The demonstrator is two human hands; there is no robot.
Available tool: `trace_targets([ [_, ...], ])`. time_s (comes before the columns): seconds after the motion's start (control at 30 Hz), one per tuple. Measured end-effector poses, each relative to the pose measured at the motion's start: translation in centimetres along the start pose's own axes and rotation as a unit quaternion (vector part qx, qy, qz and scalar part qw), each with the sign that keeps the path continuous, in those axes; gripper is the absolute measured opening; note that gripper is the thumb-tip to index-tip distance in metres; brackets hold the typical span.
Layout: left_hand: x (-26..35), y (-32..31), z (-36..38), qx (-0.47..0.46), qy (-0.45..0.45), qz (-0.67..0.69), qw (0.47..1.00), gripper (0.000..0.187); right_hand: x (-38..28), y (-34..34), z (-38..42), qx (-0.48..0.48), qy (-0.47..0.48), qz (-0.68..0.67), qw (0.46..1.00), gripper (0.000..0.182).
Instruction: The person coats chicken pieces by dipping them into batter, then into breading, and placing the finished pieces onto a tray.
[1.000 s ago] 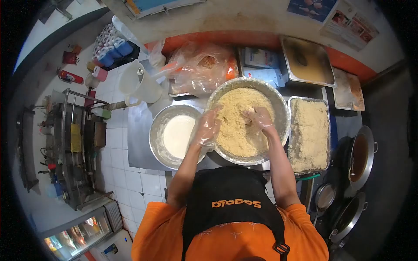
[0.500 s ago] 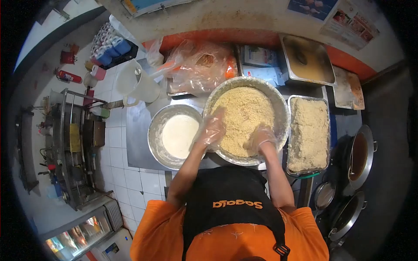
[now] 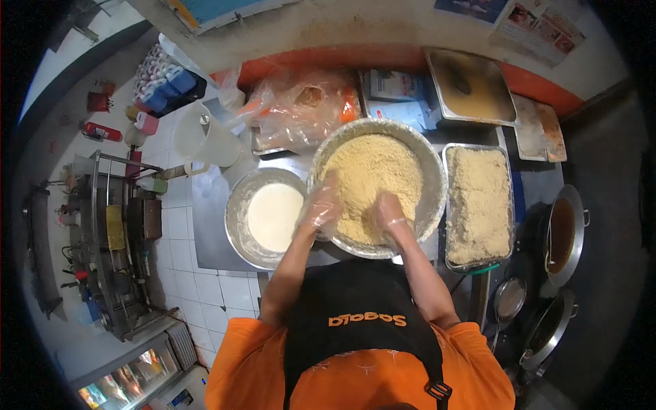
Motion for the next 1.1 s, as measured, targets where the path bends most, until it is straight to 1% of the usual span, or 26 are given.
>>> trace_targets([
  [0.03,1.2,1.4,0.1,0.091,-0.063,-0.011,0.994,0.073,-0.7,0.7,-0.8,0.013,0.026,-0.048,0.998,0.04],
  [0.07,2.3,2.9,0.5,0.182,-0.124,-0.025,0.975,0.072,-2.9,4.6,1.6,-0.083,-0.036,-0.072,0.993,0.054],
  [0.1,3.3,3.4,0.6,0.18,-0.124,-0.025,0.975,0.072,-2.7,3.3,1.6,-0.084,-0.037,-0.074,0.993,0.054],
  [0.17,3.8,4.7,-0.1,0.143,-0.035,0.035,0.988,0.069,-5.2,5.9,2.4,0.21,0.12,-0.054,0.969,0.057],
  [0.2,3.3,4.6,-0.5,0.143,-0.035,0.034,0.988,0.069,-7.2,2.8,2.3,0.201,0.158,0.397,0.881,0.064],
  [0.23,4.0,4.7,-1.2,0.174,-0.118,-0.043,0.977,0.068,-6.7,1.3,1.2,0.201,0.158,0.397,0.882,0.064],
  [0.27,5.4,4.5,-1.0,0.199,-0.2,-0.117,0.952,0.066,-5.9,-1.2,0.1,0.187,0.194,0.254,0.929,0.066],
  [0.3,5.8,4.2,-1.1,0.195,-0.201,-0.115,0.953,0.066,-5.4,-2.3,-0.2,0.17,0.225,0.103,0.954,0.068],
  [0.37,4.2,-0.3,-2.9,-0.086,-0.075,-0.089,0.989,0.066,-4.9,-1.5,-0.6,0.143,0.217,0.1,0.961,0.07],
  [0.4,5.5,-1.3,-2.4,-0.149,-0.151,-0.241,0.947,0.068,-4.4,-1.5,-0.4,0.162,0.252,0.179,0.937,0.071],
  [0.43,5.6,-0.8,-2.8,-0.145,-0.15,-0.244,0.947,0.068,-4.0,-1.0,-1.0,0.187,0.287,0.259,0.903,0.072],
  [0.47,5.7,-0.2,-3.0,-0.13,-0.148,-0.264,0.944,0.069,-4.0,0.9,-0.7,0.189,0.289,0.258,0.902,0.072],
  [0.5,5.9,0.0,-2.7,-0.118,-0.148,-0.281,0.941,0.07,-3.0,4.5,-0.3,0.139,0.197,0.119,0.963,0.065],
  [0.53,5.3,-0.8,-2.6,-0.116,-0.149,-0.282,0.941,0.07,-1.4,6.7,-0.6,0.088,0.1,-0.021,0.991,0.058],
  [0.57,4.6,-1.0,-2.9,-0.078,-0.166,-0.285,0.941,0.071,-0.5,6.6,-2.1,0.096,0.103,-0.019,0.99,0.058],
  [0.63,4.2,-1.8,-2.2,-0.055,-0.189,-0.282,0.939,0.072,2.3,5.1,-3.1,0.208,0.117,-0.047,0.97,0.048],
  [0.67,4.6,-1.4,-2.0,-0.068,-0.188,-0.287,0.937,0.07,2.1,5.1,-2.9,0.134,0.005,-0.119,0.984,0.036],
  [0.73,5.5,0.2,-3.4,-0.077,-0.196,-0.305,0.929,0.066,1.8,1.3,-5.2,0.063,-0.019,-0.038,0.997,0.045],
  [0.8,5.1,0.4,-3.4,-0.056,-0.195,-0.236,0.95,0.059,0.3,2.1,-4.1,0.031,-0.104,-0.124,0.986,0.054],
  [0.83,4.2,0.6,-4.4,-0.13,-0.172,-0.135,0.967,0.055,0.2,1.0,-4.2,0.041,-0.036,-0.321,0.945,0.055],
  [0.87,4.5,2.5,-3.3,0.014,-0.241,-0.126,0.962,0.052,0.7,-0.5,-4.5,0.056,0.042,-0.501,0.863,0.056],
  [0.9,1.5,1.7,-3.2,0.003,-0.155,0.067,0.986,0.056,0.2,-1.0,-5.8,0.119,0.011,-0.325,0.938,0.053],
  [0.93,6.2,5.5,-2.3,0.054,-0.218,-0.108,0.968,0.062,0.1,-0.5,-7.2,0.171,-0.022,-0.136,0.975,0.051],
  [0.97,8.5,7.0,-1.6,0.046,-0.233,-0.106,0.966,0.062,0.8,0.7,-6.1,0.178,-0.037,-0.142,0.973,0.051],
  [1.03,8.9,9.2,-0.8,0.062,-0.138,-0.012,0.988,0.07,-0.6,3.0,-3.8,0.085,0.015,-0.31,0.947,0.046],
  [1.1,8.1,8.7,0.8,0.096,-0.185,-0.012,0.978,0.075,-0.4,3.3,-3.7,0.037,0.035,-0.362,0.931,0.046],
])
Point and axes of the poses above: each hand's wrist, its own z-axis away from the middle knuckle, its own y-axis out of the back of the hand, x = y × z, the point moved 8 cm from there along -z, towards the middle knuckle, and after that the axes turned 12 degrees about -y, right-handed, at the moved point
